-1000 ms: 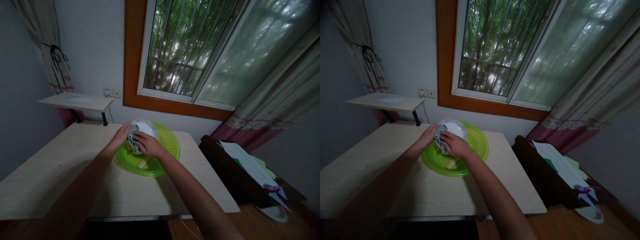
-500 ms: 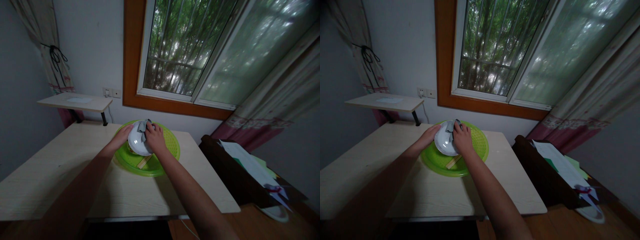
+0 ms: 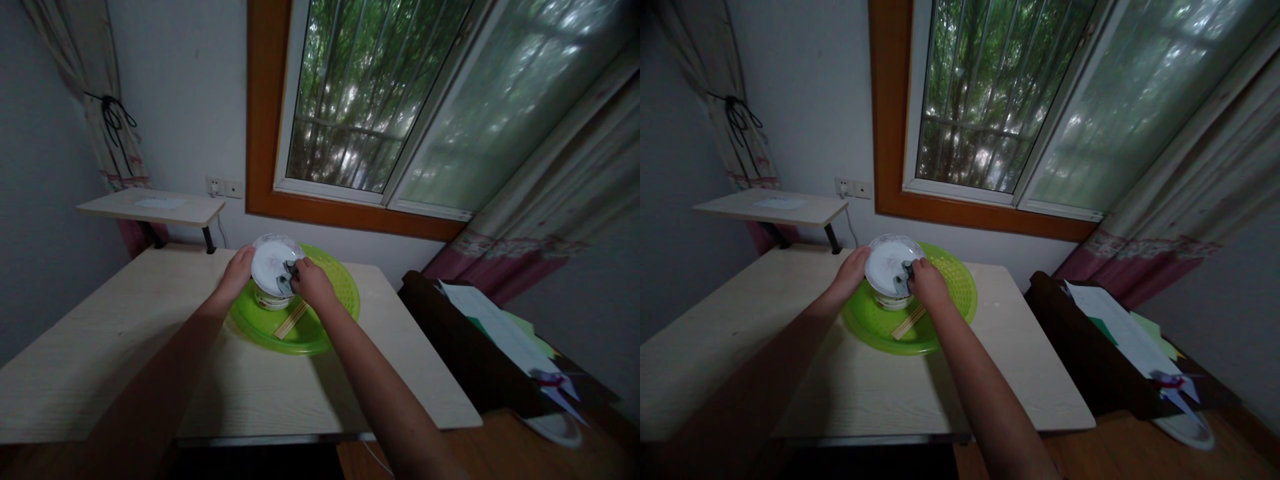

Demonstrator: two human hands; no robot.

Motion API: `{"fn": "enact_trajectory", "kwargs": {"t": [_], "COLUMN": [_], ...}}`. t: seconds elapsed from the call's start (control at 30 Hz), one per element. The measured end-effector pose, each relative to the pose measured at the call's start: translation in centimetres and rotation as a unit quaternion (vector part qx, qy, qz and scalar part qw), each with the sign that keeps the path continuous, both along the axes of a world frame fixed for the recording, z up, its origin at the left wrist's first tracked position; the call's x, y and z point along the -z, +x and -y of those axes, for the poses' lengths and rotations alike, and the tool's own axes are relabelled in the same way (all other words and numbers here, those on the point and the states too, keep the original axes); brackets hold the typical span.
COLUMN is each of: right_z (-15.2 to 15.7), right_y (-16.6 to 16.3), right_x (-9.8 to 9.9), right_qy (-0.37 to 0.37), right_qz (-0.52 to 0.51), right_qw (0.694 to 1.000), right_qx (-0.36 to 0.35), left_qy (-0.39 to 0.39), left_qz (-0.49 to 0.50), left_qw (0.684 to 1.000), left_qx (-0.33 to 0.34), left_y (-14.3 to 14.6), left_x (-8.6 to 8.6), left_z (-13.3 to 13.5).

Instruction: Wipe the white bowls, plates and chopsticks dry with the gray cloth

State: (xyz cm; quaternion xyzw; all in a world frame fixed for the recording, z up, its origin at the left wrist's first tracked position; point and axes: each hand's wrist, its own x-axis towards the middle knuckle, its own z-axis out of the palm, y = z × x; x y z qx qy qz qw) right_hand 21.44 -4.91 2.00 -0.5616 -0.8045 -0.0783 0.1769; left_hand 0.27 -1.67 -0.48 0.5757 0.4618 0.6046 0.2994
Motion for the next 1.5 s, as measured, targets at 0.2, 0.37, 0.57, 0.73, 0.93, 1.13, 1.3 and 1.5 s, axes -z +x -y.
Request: {"fn": "enact_trajectory", "kwargs": {"t": [0.2, 0.37, 0.57, 0.73, 0.93, 1.13, 1.3, 1.5], "right_z": [-0.4, -0.9, -0.5, -0.6, -0.4, -0.2, -0.2, -0.1], "right_y": [0.3, -0.5, -1.4, -2.0, -2.1, -1.1, 0.0, 0.4], "right_x": [0.8, 1.4, 1.4, 1.2, 0.5, -0.4, -0.6, -0.5], "right_qy": [-0.015, -0.023, 0.035, 0.057, 0.073, 0.097, 0.090, 0.081], "right_qz": [-0.095, -0.185, -0.125, -0.045, -0.051, -0.020, -0.005, 0.009], "right_qw": [0.971, 0.908, 0.915, 0.944, 0.971, 0.989, 0.996, 0.997], "right_qx": [-0.219, -0.376, -0.383, -0.321, -0.223, -0.107, -0.027, 0.010], "left_qy": [0.003, -0.009, -0.020, -0.029, -0.018, -0.022, -0.030, -0.017], "left_qz": [-0.009, -0.034, -0.053, -0.050, -0.031, -0.022, -0.004, 0.018], "left_qw": [1.000, 0.999, 0.998, 0.995, 0.990, 0.990, 0.993, 0.998], "left_qx": [-0.014, -0.002, 0.040, 0.079, 0.134, 0.137, 0.116, 0.059], "left_y": [0.1, 0.2, 0.5, 0.7, 0.7, 0.7, 0.7, 0.4], "left_x": [0.3, 0.5, 0.0, -0.4, -0.4, -0.5, -0.4, 0.0], "left_z": [-0.5, -0.9, -0.6, -0.5, -0.4, -0.1, -0.1, -0.3]}}
